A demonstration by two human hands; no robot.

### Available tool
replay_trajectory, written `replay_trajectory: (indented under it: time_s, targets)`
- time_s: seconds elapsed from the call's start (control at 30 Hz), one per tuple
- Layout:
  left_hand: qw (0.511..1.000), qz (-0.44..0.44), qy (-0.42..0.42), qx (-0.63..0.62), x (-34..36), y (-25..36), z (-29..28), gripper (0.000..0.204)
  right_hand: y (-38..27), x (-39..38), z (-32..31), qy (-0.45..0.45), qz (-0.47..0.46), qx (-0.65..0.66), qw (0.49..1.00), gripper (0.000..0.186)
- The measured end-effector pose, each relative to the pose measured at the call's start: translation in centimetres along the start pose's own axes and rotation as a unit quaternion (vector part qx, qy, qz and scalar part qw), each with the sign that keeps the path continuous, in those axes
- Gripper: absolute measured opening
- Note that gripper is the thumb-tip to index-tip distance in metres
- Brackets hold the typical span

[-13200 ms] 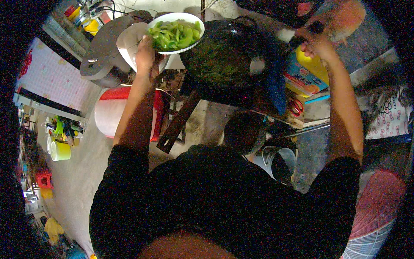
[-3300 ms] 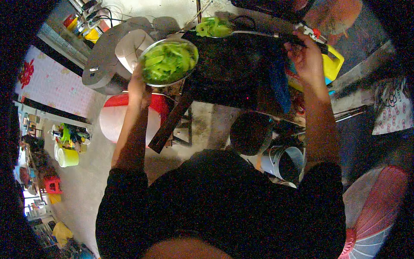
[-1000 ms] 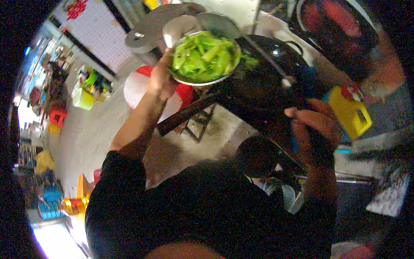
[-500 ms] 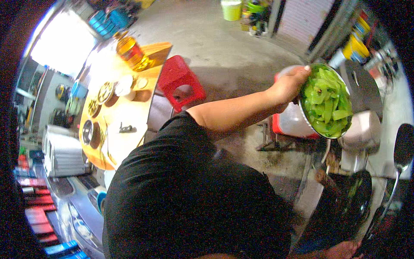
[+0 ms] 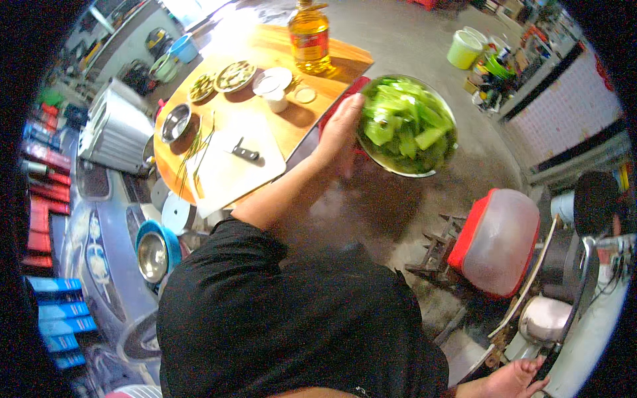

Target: The person cooks leafy green vegetables in a wok on an induction cooktop, stirs them with a ladle, and transfers the cooked vegetables into a bowl on a nearby table. The person also handles a bottle of cooking oil and places it on the table.

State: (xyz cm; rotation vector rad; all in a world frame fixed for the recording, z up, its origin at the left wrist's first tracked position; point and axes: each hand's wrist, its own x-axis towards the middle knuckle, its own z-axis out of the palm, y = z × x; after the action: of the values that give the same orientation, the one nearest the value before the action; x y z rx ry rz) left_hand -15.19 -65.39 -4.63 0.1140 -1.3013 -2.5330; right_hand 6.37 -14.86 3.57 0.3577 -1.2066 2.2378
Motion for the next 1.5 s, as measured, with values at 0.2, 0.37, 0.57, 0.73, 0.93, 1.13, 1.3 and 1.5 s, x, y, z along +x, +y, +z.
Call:
replay_trajectory:
  time_s: [0.2,0.37,0.57,0.73,0.93,1.13,1.3,1.5]
  targets:
    - [0.989,0.058,0.125,-0.050,-3.2,4.5,-10.4,0.039,5.9,2.5,2.6,-0.026,0.030,-0.041,0.998,0.033]
    - [0.960,0.047,0.275,-0.003,-4.3,6.6,-19.9,0.042,9.5,2.8,7.4,0.001,0.056,-0.035,0.998,0.027]
    - [0.923,0.124,0.365,-0.007,-3.6,7.7,-30.9,0.041,12.9,3.7,13.5,0.051,-0.012,-0.066,0.996,0.027]
    - [0.922,0.071,0.381,-0.008,-1.0,9.0,-41.7,0.045,17.5,4.4,20.6,0.000,-0.008,-0.058,0.998,0.031]
    - [0.925,0.030,0.380,0.014,1.5,10.6,-50.9,0.047,22.9,5.0,30.7,-0.060,0.054,-0.045,0.996,0.031]
    - [0.932,-0.013,0.361,0.017,4.1,12.4,-55.1,0.048,25.2,4.1,36.7,-0.147,0.118,-0.012,0.982,0.031]
    - [0.937,-0.019,0.347,0.031,4.3,12.1,-56.8,0.046,26.0,4.2,38.0,-0.148,0.088,-0.020,0.985,0.028]
    - [0.933,-0.108,0.333,0.080,4.6,11.9,-57.5,0.044,26.1,4.2,38.9,-0.128,0.092,-0.021,0.987,0.027]
